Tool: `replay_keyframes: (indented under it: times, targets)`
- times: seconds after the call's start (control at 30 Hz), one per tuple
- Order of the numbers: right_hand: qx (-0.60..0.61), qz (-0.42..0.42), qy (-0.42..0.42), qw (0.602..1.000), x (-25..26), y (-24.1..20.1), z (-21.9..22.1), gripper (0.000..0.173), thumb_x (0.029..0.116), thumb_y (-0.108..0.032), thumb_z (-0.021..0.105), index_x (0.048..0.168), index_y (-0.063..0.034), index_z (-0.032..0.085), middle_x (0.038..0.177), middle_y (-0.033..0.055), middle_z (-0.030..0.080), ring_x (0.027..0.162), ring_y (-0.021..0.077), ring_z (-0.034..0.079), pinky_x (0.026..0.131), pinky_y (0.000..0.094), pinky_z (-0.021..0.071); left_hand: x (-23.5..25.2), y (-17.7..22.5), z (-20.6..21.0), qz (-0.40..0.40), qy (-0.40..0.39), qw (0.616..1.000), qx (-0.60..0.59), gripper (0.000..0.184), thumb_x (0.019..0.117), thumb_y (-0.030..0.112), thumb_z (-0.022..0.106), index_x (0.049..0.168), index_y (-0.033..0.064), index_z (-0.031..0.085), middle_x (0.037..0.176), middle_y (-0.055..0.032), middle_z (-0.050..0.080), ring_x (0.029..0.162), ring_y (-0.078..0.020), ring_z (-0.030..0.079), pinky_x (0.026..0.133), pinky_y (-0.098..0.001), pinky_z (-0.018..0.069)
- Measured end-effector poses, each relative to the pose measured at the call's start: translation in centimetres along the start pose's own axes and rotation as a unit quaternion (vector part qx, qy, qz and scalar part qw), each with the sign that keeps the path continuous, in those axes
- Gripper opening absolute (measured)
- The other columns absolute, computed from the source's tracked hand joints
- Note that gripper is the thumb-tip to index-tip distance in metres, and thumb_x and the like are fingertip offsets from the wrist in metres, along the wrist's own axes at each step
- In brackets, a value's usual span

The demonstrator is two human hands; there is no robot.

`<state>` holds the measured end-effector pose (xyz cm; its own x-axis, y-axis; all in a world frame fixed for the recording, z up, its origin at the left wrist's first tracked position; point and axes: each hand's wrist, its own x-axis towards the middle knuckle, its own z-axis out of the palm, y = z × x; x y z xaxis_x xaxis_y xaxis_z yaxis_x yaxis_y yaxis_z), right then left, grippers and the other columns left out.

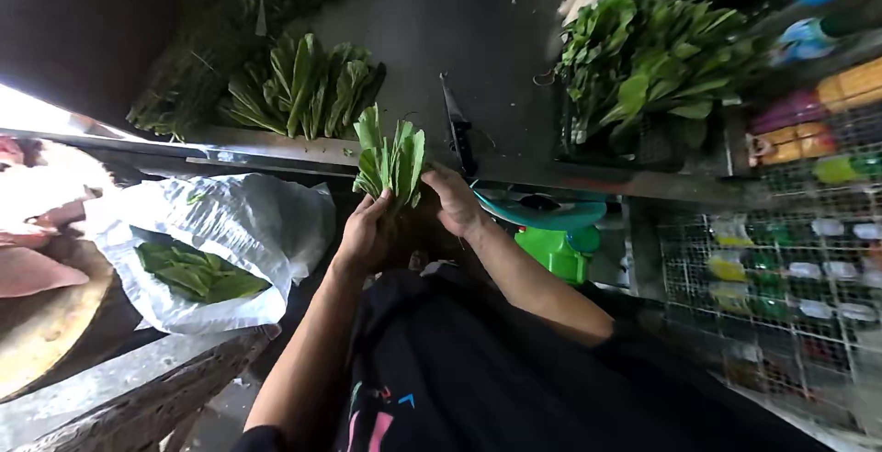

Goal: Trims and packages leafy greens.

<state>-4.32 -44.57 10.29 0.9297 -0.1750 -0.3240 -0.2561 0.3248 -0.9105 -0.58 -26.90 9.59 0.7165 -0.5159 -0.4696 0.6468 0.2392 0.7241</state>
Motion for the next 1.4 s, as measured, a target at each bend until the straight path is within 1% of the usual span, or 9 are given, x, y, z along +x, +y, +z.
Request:
replay_keyframes:
  times: [0.2, 0.3, 0.4, 0.47, 0.57, 0.8, 1.0, 1.2, 1.4]
  targets:
    - [-0.11, -0.078, 0.066, 0.989, -0.8, -1.2, -0.3, 0.026, 0.0973, -0.02, 0.07, 0.119, -0.0065, 0.066, 0.106, 0.007, 0.071, 0.096, 0.0146, 0.069, 0.086, 0.0369, 0.0589, 1.2, -0.5, 1.3, -0.024, 0.003, 0.996, -0.087, 0.032, 0.111, 0.034, 0.037, 0.127, 0.0137, 0.057, 0.101, -0.0086, 0.069, 0.082, -0.0191, 0.067, 0.071, -0.0367, 0.0587]
    - [-0.103, -0.072, 0.071, 0.989, -0.8, -1.8, -0.5, 0.019, 0.0963, -0.018, 0.071, 0.11, -0.0059, 0.067, 0.095, 0.0057, 0.069, 0.086, 0.0131, 0.066, 0.079, 0.0342, 0.0574, 1.6, -0.6, 1.7, -0.025, -0.048, 0.997, -0.058, 0.051, 0.1072, 0.055, 0.033, 0.127, 0.0172, 0.061, 0.103, -0.0056, 0.07, 0.085, -0.017, 0.068, 0.073, -0.0362, 0.0593]
    - [-0.067, -0.084, 0.055, 0.993, -1.1, -2.4, -0.7, 0.023, 0.0958, -0.022, 0.073, 0.112, -0.006, 0.069, 0.1, 0.0058, 0.071, 0.091, 0.0134, 0.068, 0.085, 0.0349, 0.0593, 1.9, -1.0, 1.6, 0.003, -0.109, 0.994, -0.004, 0.066, 0.0889, 0.071, 0.06, 0.131, 0.0207, 0.058, 0.104, -0.0019, 0.071, 0.088, -0.0143, 0.068, 0.075, -0.0345, 0.0598]
    - [-0.063, -0.078, 0.054, 0.993, -1.4, -2.8, -0.8, 0.026, 0.0961, -0.026, 0.073, 0.114, -0.008, 0.069, 0.101, 0.0047, 0.071, 0.092, 0.0126, 0.068, 0.085, 0.0345, 0.0589, 2.0, -0.8, 1.8, 0.004, -0.106, 0.994, -0.004, 0.065, 0.0811, 0.054, 0.079, 0.13, 0.0176, 0.055, 0.103, -0.0039, 0.071, 0.087, -0.0158, 0.07, 0.076, -0.0362, 0.0612]
    - [-0.046, -0.069, 0.057, 0.995, -1.5, -3.2, -0.6, 0.025, 0.0972, -0.031, 0.072, 0.11, -0.0103, 0.068, 0.097, 0.0037, 0.069, 0.086, 0.0126, 0.067, 0.079, 0.0343, 0.059, 2.2, -0.4, 1.4, -0.003, -0.098, 0.995, -0.035, 0.047, 0.0887, 0.03, 0.073, 0.13, 0.0162, 0.056, 0.105, -0.007, 0.071, 0.089, -0.018, 0.07, 0.077, -0.038, 0.0607]
    - [0.015, -0.055, 0.033, 0.998, -1.3, -3.3, 0.8, 0.029, 0.0997, -0.029, 0.069, 0.119, -0.0087, 0.064, 0.108, 0.0088, 0.071, 0.093, 0.0205, 0.072, 0.082, 0.041, 0.0635, 1.6, 0.5, -0.3, -0.005, -0.024, 0.997, -0.067, 0.034, 0.1043, 0.037, 0.047, 0.13, 0.0176, 0.057, 0.11, -0.0065, 0.07, 0.088, -0.0168, 0.069, 0.073, -0.0341, 0.0593]
    - [-0.023, -0.108, 0.003, 0.994, -0.6, -2.5, 2.2, 0.025, 0.0981, -0.019, 0.071, 0.121, -0.0089, 0.066, 0.11, 0.0067, 0.071, 0.097, 0.0183, 0.071, 0.085, 0.0389, 0.0631, 1.5, 1.4, -2.7, 0.058, 0.067, 0.989, -0.122, 0.028, 0.1031, 0.031, 0.05, 0.124, 0.0146, 0.058, 0.1, -0.0075, 0.071, 0.084, -0.0173, 0.069, 0.07, -0.0349, 0.0593]
    - [-0.086, -0.206, 0.02, 0.975, 1.6, 0.1, 5.8, 0.022, 0.0922, -0.012, 0.076, 0.112, -0.0102, 0.067, 0.103, 0.0036, 0.074, 0.092, 0.0165, 0.072, 0.085, 0.0382, 0.063, 1.1, 4.8, -9.4, 0.134, 0.109, 0.97, -0.17, 0.03, 0.1015, 0.032, 0.06, 0.125, 0.0145, 0.059, 0.105, -0.0058, 0.07, 0.086, -0.0146, 0.068, 0.075, -0.0322, 0.0588]
    - [-0.099, -0.242, 0.052, 0.964, 3.3, 0.0, 10.8, 0.017, 0.0936, -0.015, 0.074, 0.11, -0.0149, 0.069, 0.099, 0.0012, 0.075, 0.087, 0.0168, 0.073, 0.081, 0.0384, 0.064, 1.4, 8.3, -17.2, 0.193, 0.113, 0.935, -0.275, 0.023, 0.1014, 0.024, 0.058, 0.122, 0.0142, 0.054, 0.097, -0.0071, 0.067, 0.074, -0.0139, 0.065, 0.066, -0.0287, 0.0565]
